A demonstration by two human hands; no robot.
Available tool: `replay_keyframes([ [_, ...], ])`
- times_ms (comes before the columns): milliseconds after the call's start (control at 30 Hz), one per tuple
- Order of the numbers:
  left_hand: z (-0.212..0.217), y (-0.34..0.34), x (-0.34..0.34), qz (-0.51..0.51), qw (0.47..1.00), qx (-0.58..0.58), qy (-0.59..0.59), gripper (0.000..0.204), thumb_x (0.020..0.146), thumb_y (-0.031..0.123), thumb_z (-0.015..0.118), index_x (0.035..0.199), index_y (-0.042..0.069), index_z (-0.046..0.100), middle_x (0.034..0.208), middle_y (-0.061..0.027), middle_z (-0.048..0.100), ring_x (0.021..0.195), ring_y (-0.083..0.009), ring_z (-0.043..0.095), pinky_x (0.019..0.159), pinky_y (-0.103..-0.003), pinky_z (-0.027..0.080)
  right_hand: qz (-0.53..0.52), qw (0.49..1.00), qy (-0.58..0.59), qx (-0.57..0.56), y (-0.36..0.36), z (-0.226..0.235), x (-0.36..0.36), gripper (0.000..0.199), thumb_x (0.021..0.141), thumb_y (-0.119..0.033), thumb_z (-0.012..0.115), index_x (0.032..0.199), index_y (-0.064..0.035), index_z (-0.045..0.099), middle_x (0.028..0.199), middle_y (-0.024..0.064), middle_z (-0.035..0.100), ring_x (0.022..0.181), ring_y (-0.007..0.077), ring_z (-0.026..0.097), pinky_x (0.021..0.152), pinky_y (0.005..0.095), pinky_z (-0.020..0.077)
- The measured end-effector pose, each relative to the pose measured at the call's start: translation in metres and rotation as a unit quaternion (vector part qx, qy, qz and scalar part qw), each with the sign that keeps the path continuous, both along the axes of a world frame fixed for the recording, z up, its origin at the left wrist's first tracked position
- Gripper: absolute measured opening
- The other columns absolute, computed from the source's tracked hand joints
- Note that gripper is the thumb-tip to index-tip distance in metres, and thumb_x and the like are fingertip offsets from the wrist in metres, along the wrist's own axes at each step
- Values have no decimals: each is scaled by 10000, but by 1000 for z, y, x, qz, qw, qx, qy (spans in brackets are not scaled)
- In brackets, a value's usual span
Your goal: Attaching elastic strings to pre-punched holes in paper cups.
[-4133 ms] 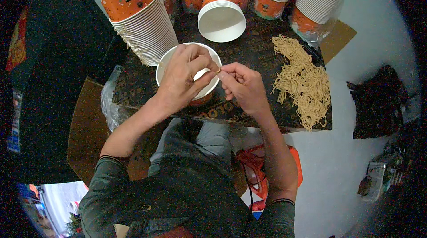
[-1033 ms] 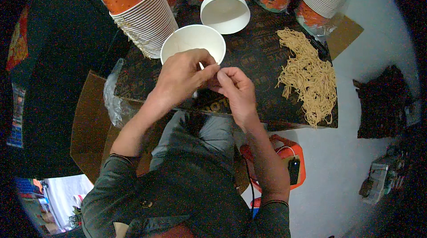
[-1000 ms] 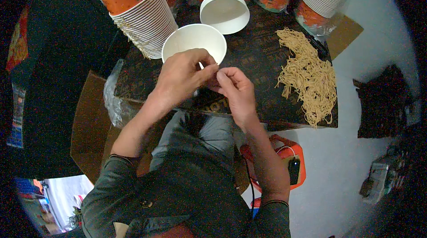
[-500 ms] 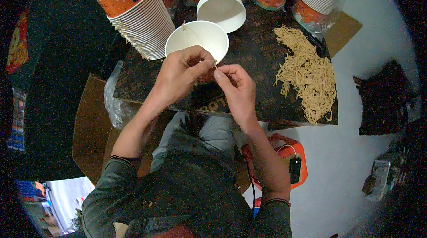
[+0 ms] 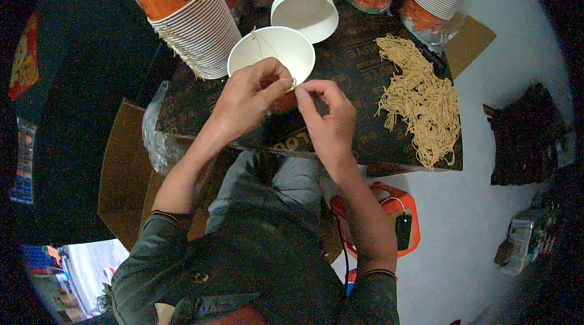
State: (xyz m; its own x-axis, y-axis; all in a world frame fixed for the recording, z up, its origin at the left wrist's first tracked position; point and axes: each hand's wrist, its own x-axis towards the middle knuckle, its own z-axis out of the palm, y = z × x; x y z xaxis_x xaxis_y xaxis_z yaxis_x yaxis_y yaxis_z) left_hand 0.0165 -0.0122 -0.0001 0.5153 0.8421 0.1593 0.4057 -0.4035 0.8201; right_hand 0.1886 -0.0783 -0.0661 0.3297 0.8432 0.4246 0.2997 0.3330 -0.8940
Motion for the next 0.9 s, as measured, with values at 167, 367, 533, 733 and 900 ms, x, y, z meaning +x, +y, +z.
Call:
replay_keyframes([
  [167, 1, -3, 1, 12, 1000, 11, -14, 179, 1042, 159, 654, 1004, -16, 657, 839, -108, 716, 767, -205, 701, 714, -370, 553, -34, 986, -156, 45, 1, 15, 1, 123, 963, -124, 790, 1050, -61, 732, 1015, 109, 769, 941, 299, 752, 854, 403, 577],
  [367, 0, -1, 0, 12, 999, 31, -25, 183, 1047, 176, 646, 1024, -6, 651, 861, -114, 721, 786, -216, 705, 728, -371, 554, -5, 996, -90, -13, 0, 1, 4, 109, 989, -135, 771, 1056, -60, 730, 1014, 93, 774, 952, 259, 757, 868, 380, 581],
  [533, 7, -3, -1, -6, 999, -11, -30, 163, 1064, 170, 658, 1049, 7, 652, 903, -53, 707, 809, -125, 674, 741, -309, 555, 33, 996, 34, -72, -4, -14, 3, 101, 1009, -115, 754, 1080, -47, 727, 1009, 94, 774, 954, 208, 755, 888, 352, 584],
  [733, -3, 6, -2, -58, 997, 47, -28, 187, 1060, 184, 666, 1061, -3, 662, 911, -68, 722, 859, -134, 689, 766, -319, 561, -30, 984, -143, 105, 3, -4, 6, 186, 943, -47, 796, 1092, -72, 688, 1152, 108, 748, 1045, 275, 735, 916, 380, 583],
  [900, -6, 7, -3, -86, 995, 42, -37, 192, 1043, 174, 679, 1061, -18, 679, 917, -102, 737, 873, -162, 699, 806, -365, 578, -83, 932, -277, 220, 6, 0, 9, 327, 881, -7, 839, 1142, -110, 670, 1195, 74, 750, 1071, 284, 725, 967, 415, 566],
])
